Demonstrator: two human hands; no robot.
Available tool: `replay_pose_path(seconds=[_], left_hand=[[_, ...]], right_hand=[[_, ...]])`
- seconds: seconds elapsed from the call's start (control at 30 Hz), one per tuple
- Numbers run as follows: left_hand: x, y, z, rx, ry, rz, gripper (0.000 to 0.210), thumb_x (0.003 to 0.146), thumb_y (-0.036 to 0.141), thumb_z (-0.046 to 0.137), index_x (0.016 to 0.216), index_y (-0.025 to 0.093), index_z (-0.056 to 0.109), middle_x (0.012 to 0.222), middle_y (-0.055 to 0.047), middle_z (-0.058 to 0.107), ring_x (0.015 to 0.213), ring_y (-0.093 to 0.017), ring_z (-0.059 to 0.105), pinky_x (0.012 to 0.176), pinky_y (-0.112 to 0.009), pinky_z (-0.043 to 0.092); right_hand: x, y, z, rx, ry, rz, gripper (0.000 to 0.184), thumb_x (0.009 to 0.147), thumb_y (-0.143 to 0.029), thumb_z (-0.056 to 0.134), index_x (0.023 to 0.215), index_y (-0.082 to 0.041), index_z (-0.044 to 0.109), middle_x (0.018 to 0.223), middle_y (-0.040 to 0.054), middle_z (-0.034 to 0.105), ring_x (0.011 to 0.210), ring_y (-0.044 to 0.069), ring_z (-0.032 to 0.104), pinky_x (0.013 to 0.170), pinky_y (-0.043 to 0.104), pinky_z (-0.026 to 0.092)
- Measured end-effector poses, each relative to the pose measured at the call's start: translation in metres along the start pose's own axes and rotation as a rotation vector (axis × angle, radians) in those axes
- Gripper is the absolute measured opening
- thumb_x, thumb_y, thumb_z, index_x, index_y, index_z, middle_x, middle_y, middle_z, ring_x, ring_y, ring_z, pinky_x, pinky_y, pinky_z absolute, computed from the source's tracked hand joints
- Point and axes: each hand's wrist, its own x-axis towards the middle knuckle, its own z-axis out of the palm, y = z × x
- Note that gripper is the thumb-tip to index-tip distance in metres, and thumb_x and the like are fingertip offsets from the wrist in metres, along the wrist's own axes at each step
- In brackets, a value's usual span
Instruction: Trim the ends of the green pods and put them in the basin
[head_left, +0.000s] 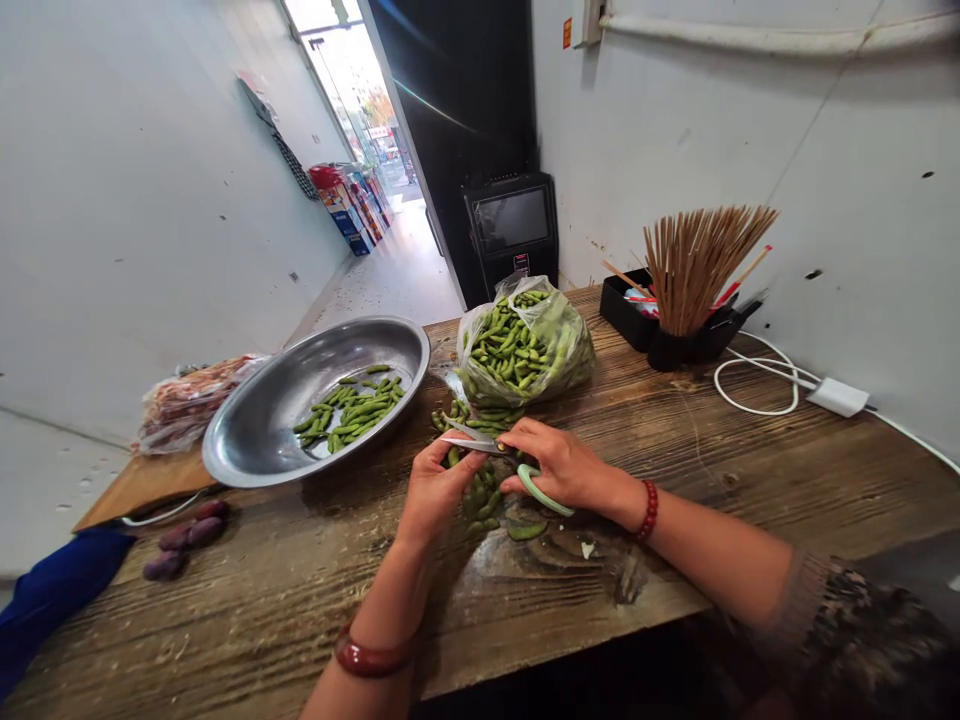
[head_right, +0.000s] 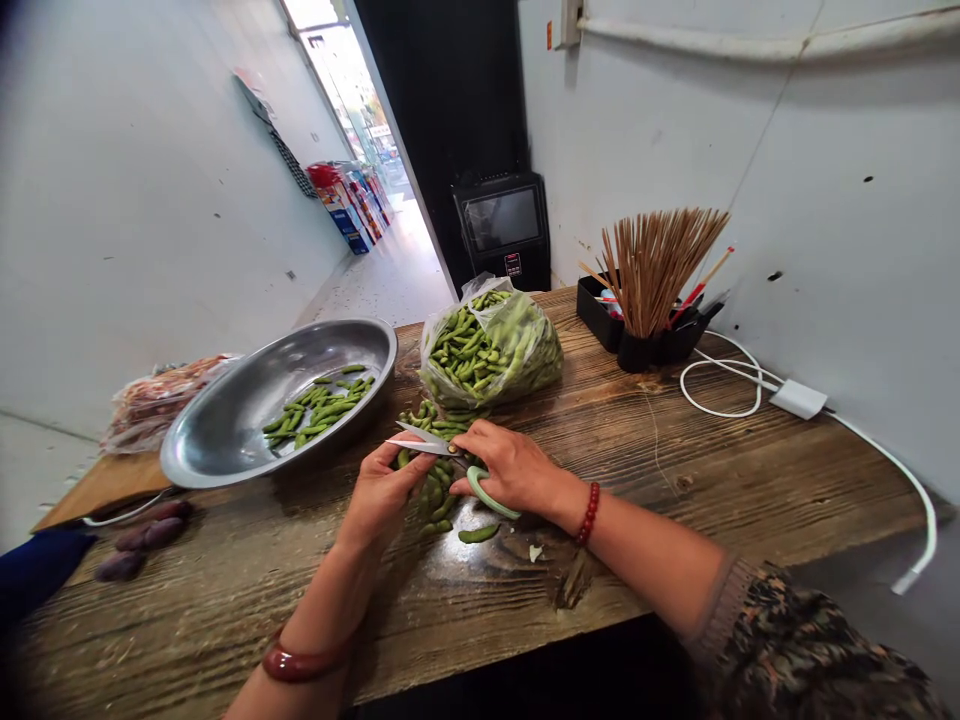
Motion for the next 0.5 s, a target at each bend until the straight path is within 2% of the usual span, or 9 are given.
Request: replay_pose_path(seconds=[0.17, 0.33, 0.4, 0.5], left_hand=[[0.000, 0.000, 0.000, -0.017, 0.058, -0.053, 0.022, 0.067, 0.031, 0.078, 0.080, 0.016, 0.069, 0.062, 0.004, 0.059, 0.046, -0.007, 0.042, 0.046, -0.020, 0.031], [0.001, 0.005, -0.002, -0.179, 0.148, -0.125, 0.026, 0.065, 0.031, 0.080, 0.075, 0.016, 0.063, 0.055, 0.006, 0.051, 0.045, -0.005, 0.039, 0.044, -0.016, 0.029], [0.003, 0.006, -0.004, -0.278, 0.152, -0.138, 0.027, 0.067, 0.033, 0.079, 0.077, 0.016, 0.060, 0.051, 0.008, 0.046, 0.043, -0.004, 0.035, 0.042, -0.015, 0.026], [0.004, 0.007, -0.007, -0.386, 0.118, -0.170, 0.029, 0.070, 0.033, 0.077, 0.077, 0.016, 0.055, 0.060, 0.006, 0.052, 0.043, -0.002, 0.036, 0.041, -0.014, 0.025]], right_hand=[[0.001, 0.004, 0.002, 0.030, 0.026, -0.005, 0.043, 0.079, -0.035, 0.073, 0.115, -0.017, 0.060, 0.097, 0.0067, 0.060, 0.086, 0.018, 0.059, 0.075, 0.028, 0.048], [0.003, 0.012, 0.005, 0.107, 0.123, 0.068, 0.040, 0.076, -0.035, 0.075, 0.108, -0.015, 0.064, 0.093, 0.0066, 0.063, 0.080, 0.018, 0.059, 0.073, 0.030, 0.049], [0.004, 0.012, 0.004, 0.118, 0.147, 0.092, 0.042, 0.076, -0.036, 0.076, 0.110, -0.015, 0.063, 0.097, 0.0077, 0.063, 0.082, 0.018, 0.060, 0.074, 0.030, 0.049], [0.003, 0.011, 0.003, 0.114, 0.142, 0.085, 0.049, 0.074, -0.037, 0.077, 0.115, -0.015, 0.061, 0.103, 0.0084, 0.062, 0.085, 0.019, 0.060, 0.075, 0.031, 0.050]])
